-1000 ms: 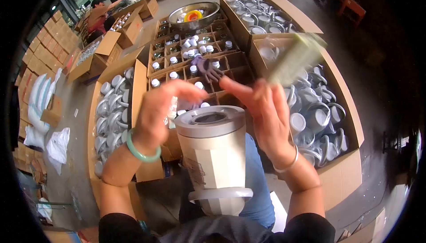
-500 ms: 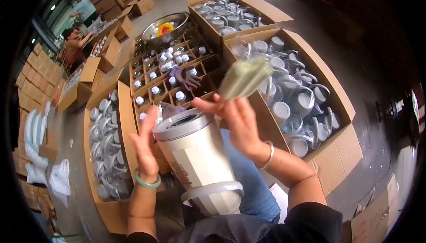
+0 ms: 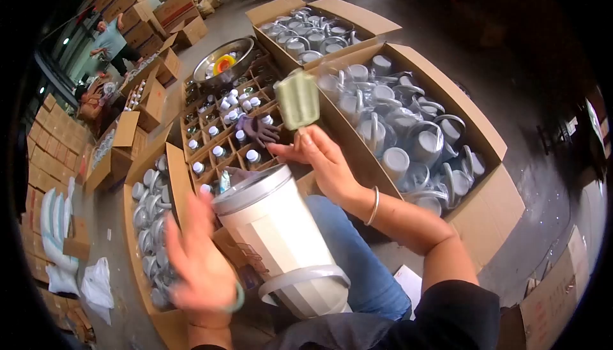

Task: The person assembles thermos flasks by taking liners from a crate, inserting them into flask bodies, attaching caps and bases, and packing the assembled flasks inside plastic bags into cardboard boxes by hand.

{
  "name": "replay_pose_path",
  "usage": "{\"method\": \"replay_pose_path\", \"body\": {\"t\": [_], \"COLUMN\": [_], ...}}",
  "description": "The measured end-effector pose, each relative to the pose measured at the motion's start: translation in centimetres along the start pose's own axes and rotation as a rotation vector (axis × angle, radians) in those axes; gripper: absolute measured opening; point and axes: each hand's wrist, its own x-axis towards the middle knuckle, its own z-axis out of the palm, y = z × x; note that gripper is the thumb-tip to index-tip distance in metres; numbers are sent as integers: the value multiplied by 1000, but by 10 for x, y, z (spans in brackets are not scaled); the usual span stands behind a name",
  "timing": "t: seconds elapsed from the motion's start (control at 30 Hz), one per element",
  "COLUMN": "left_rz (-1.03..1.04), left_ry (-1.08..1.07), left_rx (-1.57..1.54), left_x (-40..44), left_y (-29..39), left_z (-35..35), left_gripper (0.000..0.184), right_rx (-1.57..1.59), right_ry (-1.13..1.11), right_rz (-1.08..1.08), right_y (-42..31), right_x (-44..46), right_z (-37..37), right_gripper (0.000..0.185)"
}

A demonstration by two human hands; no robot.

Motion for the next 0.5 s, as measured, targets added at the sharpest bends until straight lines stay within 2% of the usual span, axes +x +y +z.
{"method": "replay_pose_path", "body": {"t": [0.03,0.1,0.17,0.2,0.23,0.27,0.33,0.37,0.43,0.5], "left_rz": [-198,-455,-61,-8,43,6,-20,1,-40,-37], "left_ry": [255,-53,-181,-214,-122,-47,-57,-53,-61,-11], "left_rx": [73,232,397,360,231,336,418,412,549,568], "left_x": [5,-5,5,-1,-1,2,14,17,15,9], "left_y": [-2,-26,8,8,2,-2,-6,-7,-7,-15], "left_z": [-4,-13,-3,-5,-2,-2,-4,-1,7,8], "left_gripper": [79,88,89,93,87,83,61,61,28,22], "right_rx": [18,-84,-27,-7,-15,-185,-507,-662,-864,-1063], "right_ry": [5,-31,34,2,3,42,156,231,279,276], "right_rz": [-76,-87,103,22,-3,-123,-289,-349,-406,-642], "right_y": [-10,-4,4,3,-1,-6,-27,-38,-55,-66], "right_x": [-5,-10,3,10,13,12,9,10,4,1], "right_z": [9,17,2,0,-1,-2,13,21,27,27], "right_gripper": [25,26,25,22,22,22,20,18,12,6]}}
